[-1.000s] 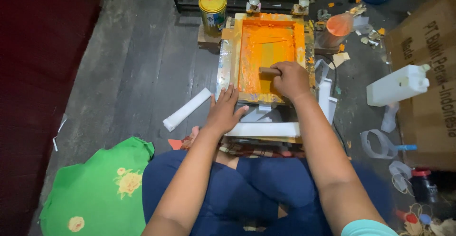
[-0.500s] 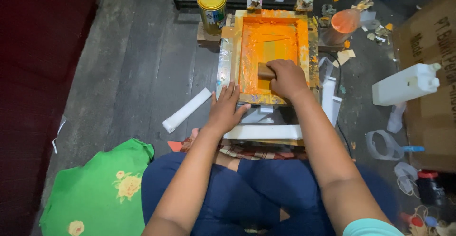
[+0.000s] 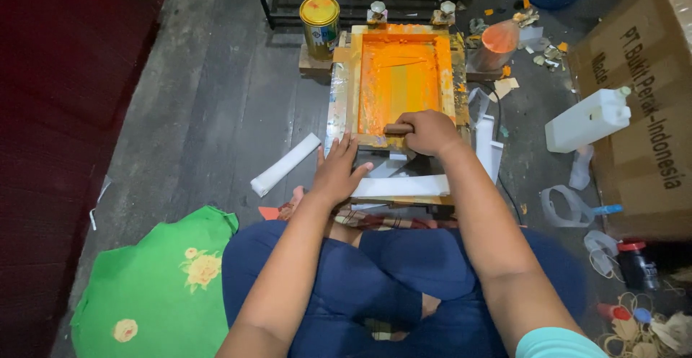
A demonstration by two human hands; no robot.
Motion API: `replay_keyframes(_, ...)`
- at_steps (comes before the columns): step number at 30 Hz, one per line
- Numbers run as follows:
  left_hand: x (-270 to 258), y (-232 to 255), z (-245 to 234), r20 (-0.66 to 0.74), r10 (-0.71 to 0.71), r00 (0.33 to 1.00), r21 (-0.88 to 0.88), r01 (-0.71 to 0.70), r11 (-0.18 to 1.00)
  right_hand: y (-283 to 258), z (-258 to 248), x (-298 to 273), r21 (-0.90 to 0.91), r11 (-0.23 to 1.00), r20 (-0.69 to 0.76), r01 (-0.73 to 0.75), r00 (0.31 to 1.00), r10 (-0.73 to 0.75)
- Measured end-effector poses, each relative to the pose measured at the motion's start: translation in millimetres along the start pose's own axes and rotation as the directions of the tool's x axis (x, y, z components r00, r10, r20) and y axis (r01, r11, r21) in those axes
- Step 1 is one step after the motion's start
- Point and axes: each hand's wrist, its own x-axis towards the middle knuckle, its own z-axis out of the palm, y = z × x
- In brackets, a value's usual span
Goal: The person sits on the floor and handles a white strip of material, folding and unfolding it. They then use a wooden squeegee to spread orange paint across a screen printing frame placed on a small wooden stand.
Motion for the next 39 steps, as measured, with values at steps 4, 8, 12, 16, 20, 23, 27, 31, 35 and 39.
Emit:
replay_keyframes(4, 4, -2, 1, 0.005, -0.009, 1.0, -0.007, 0.009, 1.0, 15, 8, 11, 0.013, 1.0, -0.058, 0.011, 0.998, -0.011)
replay_keyframes(8, 9, 4, -6, 0.015, -0.022, 1.0, -0.01, 0.022, 1.0, 18, 4, 20, -0.007, 1.0, -0.119, 0.011, 0.993, -0.012)
replay_keyframes(12, 21, 2, -5, 0.0, -0.003, 1.0, -0.024, 0.003, 1.0, 45, 15, 44, -0.013, 0.999, -0.21, 0.034, 0.977, -0.036)
replay_keyframes(16, 28, 9, -11, 0.004, -0.022, 1.0, -0.02, 0.022, 1.0, 55, 19, 57, -0.072, 0.994, -0.276, 0.08, 0.956, -0.097)
replay_keyframes(20, 31, 9, -12, 0.011, -0.013, 1.0, 0.003, 0.013, 1.0, 46, 18, 60, -0.079, 0.994, -0.266, 0.075, 0.959, -0.094)
replay_keyframes(23, 33, 5, -8, 0.003, -0.002, 1.0, 0.009, 0.002, 1.0, 39, 17, 61, -0.078, 0.996, -0.209, 0.037, 0.977, -0.052)
replay_keyframes(27, 28, 4, -6, -0.02, 0.012, 1.0, -0.004, -0.012, 1.0, 25, 9, 49, -0.078, 0.996, -0.14, 0.037, 0.989, -0.047)
replay_keyframes(31, 19, -3, 1, -0.016, 0.036, 0.999, 0.026, -0.036, 0.999, 15, 5, 26, -0.061, 0.998, -0.121, 0.021, 0.992, -0.029)
replay_keyframes(35, 7, -4, 5, -0.002, 0.024, 1.0, 0.022, -0.024, 0.999, 6, 1, 5, 0.02, 1.0, -0.054, 0.011, 0.998, -0.01)
replay_keyframes(39, -2, -1, 4, 0.001, 0.013, 1.0, 0.005, -0.013, 1.0, -11, -10, -12, 0.052, 0.999, 0.014, -0.011, 1.0, 0.01)
